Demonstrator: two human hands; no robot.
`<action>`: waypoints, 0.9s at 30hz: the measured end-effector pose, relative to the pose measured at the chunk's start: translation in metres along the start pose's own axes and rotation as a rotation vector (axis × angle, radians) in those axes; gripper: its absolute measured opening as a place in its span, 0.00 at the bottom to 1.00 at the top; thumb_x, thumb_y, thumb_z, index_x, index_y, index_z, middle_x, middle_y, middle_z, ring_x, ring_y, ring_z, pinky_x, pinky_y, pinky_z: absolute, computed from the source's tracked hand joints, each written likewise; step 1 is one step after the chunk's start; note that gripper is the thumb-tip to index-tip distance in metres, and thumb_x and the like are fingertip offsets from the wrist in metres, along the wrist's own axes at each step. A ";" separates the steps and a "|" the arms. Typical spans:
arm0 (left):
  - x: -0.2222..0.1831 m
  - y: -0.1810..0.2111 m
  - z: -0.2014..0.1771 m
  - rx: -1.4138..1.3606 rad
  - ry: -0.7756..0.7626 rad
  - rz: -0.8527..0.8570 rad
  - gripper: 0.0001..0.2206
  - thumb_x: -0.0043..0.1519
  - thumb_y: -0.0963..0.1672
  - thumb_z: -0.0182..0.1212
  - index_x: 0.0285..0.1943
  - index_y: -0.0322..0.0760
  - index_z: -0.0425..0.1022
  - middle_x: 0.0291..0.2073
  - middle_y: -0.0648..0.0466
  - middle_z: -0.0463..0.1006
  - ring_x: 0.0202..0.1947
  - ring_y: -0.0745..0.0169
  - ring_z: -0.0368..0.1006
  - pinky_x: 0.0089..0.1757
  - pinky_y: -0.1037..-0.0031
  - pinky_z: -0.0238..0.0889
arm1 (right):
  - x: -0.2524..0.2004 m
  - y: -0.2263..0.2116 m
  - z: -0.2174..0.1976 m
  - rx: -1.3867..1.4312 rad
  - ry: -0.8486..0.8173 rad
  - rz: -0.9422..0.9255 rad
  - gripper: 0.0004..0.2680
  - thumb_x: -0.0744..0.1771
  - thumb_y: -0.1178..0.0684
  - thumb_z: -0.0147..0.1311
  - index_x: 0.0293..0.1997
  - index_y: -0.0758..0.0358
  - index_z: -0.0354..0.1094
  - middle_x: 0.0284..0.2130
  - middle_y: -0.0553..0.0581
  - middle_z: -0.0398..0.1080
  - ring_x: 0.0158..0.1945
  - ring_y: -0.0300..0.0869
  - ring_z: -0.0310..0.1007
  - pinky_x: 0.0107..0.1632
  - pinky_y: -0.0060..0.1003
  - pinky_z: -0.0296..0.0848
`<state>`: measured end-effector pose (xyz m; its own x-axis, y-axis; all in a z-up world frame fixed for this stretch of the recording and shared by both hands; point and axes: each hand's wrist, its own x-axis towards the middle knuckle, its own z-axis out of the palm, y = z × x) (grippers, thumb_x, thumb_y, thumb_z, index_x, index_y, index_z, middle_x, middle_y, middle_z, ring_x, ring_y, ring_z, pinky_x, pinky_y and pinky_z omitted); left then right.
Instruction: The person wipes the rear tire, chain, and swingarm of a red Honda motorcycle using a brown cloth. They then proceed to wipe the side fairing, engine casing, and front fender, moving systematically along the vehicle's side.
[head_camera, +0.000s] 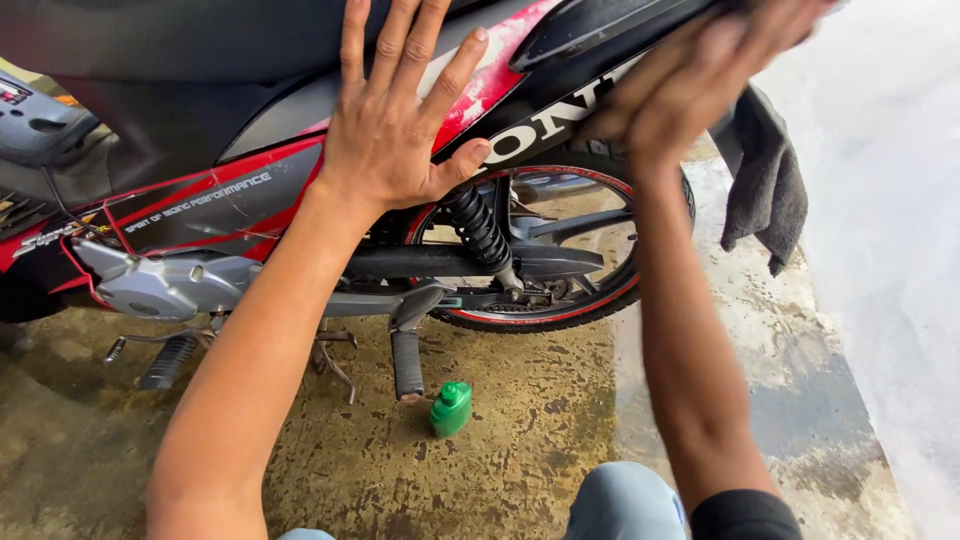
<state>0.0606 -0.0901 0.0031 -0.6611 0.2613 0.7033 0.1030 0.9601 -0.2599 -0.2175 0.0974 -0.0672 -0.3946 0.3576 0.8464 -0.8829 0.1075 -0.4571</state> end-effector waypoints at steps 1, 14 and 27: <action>0.000 0.001 0.000 -0.001 0.002 -0.001 0.35 0.74 0.60 0.41 0.82 0.36 0.60 0.75 0.34 0.46 0.74 0.40 0.34 0.64 0.38 0.19 | 0.025 0.010 -0.013 0.000 -0.001 -0.002 0.19 0.78 0.46 0.35 0.83 0.31 0.42 0.84 0.34 0.36 0.91 0.35 0.22 0.96 0.45 0.23; 0.001 0.005 -0.004 -0.022 0.041 0.011 0.35 0.74 0.59 0.42 0.82 0.33 0.63 0.75 0.34 0.46 0.75 0.40 0.35 0.65 0.39 0.18 | 0.032 -0.173 -0.021 -0.171 -0.480 -0.738 0.12 0.69 0.51 0.53 0.57 0.65 0.69 0.49 0.65 0.69 0.52 0.59 0.61 0.62 0.57 0.49; 0.002 0.004 -0.002 0.009 0.073 0.017 0.33 0.74 0.59 0.43 0.82 0.39 0.61 0.77 0.40 0.44 0.76 0.45 0.33 0.67 0.43 0.18 | 0.056 -0.110 -0.026 -0.086 -0.502 -0.582 0.03 0.71 0.60 0.57 0.43 0.69 0.70 0.37 0.60 0.64 0.42 0.47 0.55 0.45 0.47 0.52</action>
<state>0.0612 -0.0857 0.0048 -0.6037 0.2846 0.7447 0.1067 0.9545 -0.2783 -0.1361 0.1296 0.0238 0.0412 -0.2399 0.9699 -0.9687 0.2281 0.0976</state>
